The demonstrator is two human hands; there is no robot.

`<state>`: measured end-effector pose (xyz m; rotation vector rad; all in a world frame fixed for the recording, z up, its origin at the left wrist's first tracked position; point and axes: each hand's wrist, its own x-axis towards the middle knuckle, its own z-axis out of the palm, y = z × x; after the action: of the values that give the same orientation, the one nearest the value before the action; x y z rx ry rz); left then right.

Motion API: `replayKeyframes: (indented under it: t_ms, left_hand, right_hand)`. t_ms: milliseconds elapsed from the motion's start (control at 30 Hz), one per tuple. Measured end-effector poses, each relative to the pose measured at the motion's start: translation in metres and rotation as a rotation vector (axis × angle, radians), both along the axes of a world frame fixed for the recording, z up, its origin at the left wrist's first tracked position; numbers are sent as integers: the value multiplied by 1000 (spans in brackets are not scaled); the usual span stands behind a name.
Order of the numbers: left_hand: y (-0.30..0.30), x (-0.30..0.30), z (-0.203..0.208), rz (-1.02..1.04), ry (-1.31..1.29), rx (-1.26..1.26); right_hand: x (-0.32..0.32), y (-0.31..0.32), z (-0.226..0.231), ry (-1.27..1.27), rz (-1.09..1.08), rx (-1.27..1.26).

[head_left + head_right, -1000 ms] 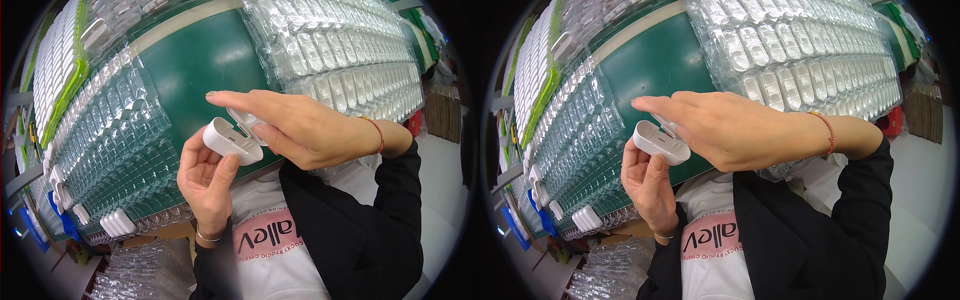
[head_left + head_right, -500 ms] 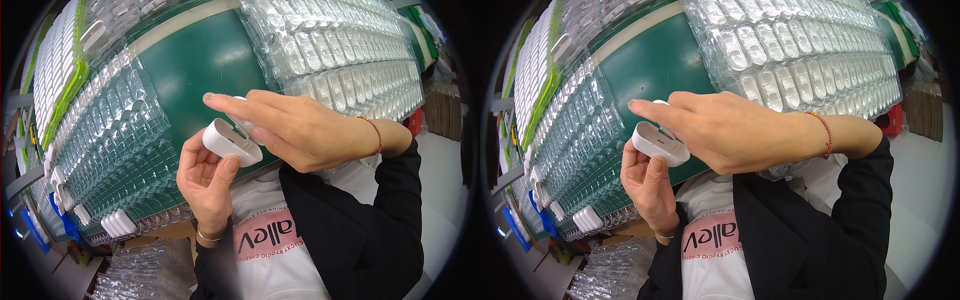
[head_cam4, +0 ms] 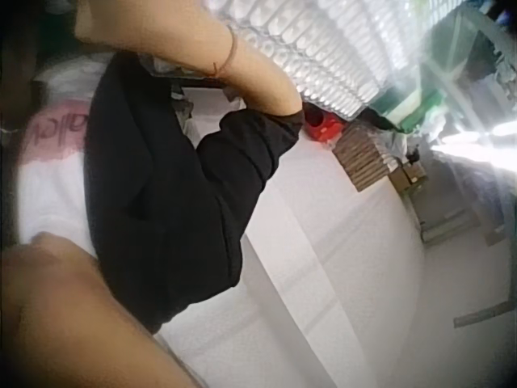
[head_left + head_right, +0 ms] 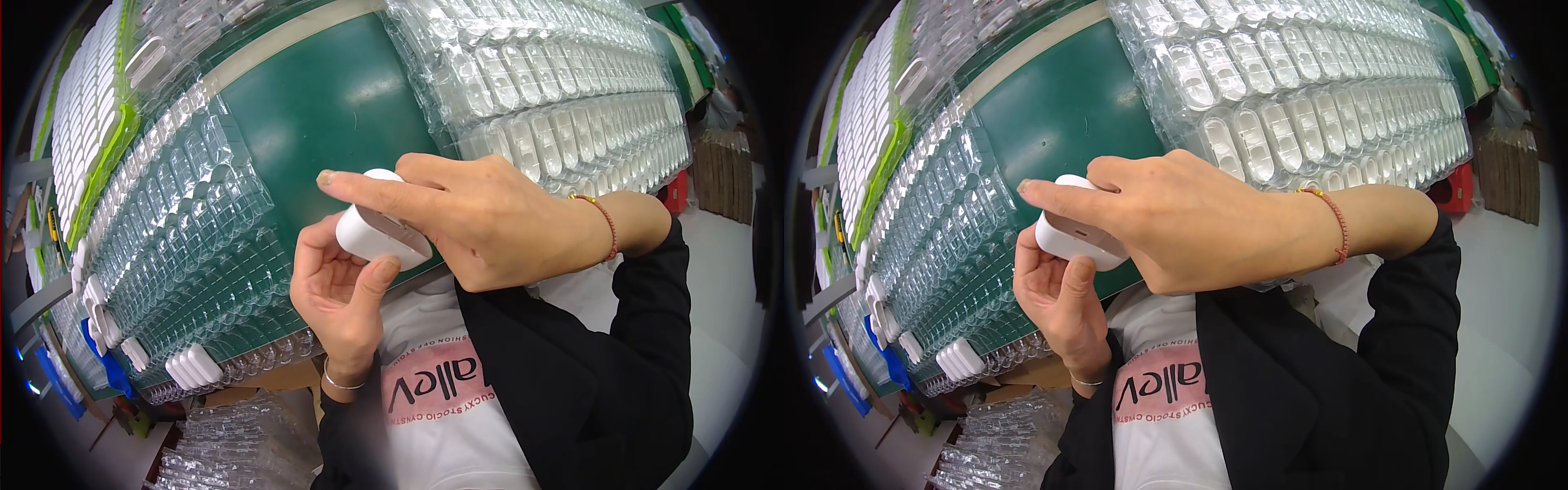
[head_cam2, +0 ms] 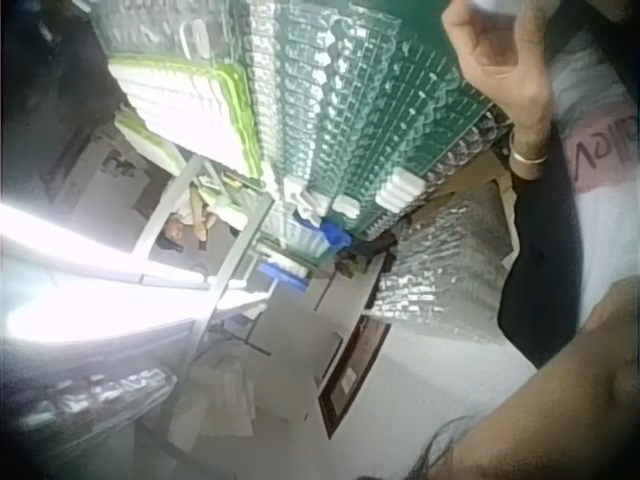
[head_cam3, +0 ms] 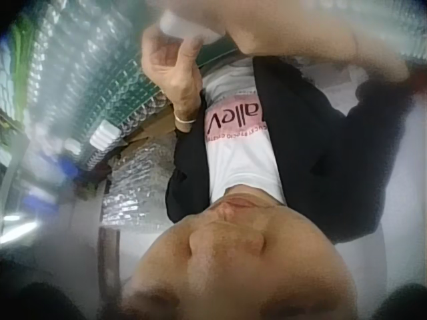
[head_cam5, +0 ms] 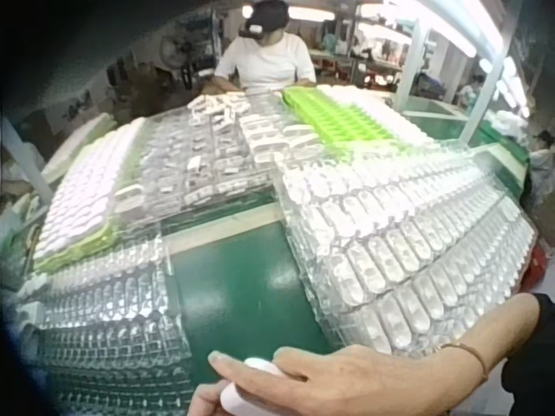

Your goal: The person repeatedly picks up small white electronic components from a tray and places them into white charging cases. They then close the cases and place them into a green plastic tray on the table. The process is repeated continuously throughout the video.

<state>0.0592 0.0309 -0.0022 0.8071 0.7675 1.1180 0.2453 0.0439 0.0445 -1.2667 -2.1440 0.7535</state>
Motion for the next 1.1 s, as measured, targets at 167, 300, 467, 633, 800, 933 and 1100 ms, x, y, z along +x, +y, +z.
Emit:
replayKeyframes:
  t_ms: [167,300,467,633,800,933,1100]
  left_hand:
    - [-3,-5,-1,-43,-91,-60]
    - [-4,-3,3,-35,-131,-155]
    - [-4,-4,-3,-51,-126,-72]
    - [-11,2,-1,80,77,67]
    - [-10,11,1,96,75,93]
    - [-5,5,4,95,635,607]
    - [-1,2,5,283,966,893]
  right_hand:
    - [5,0,6,47,66,-86]
    - [9,6,8,61,107,-155]
    - [12,6,1,161,78,-105]
    - [8,12,3,274,-1,138]
    - [3,6,19,79,4,44]
    - [-3,9,20,113,-29,-10]
    - [-18,12,23,-2,20,68]
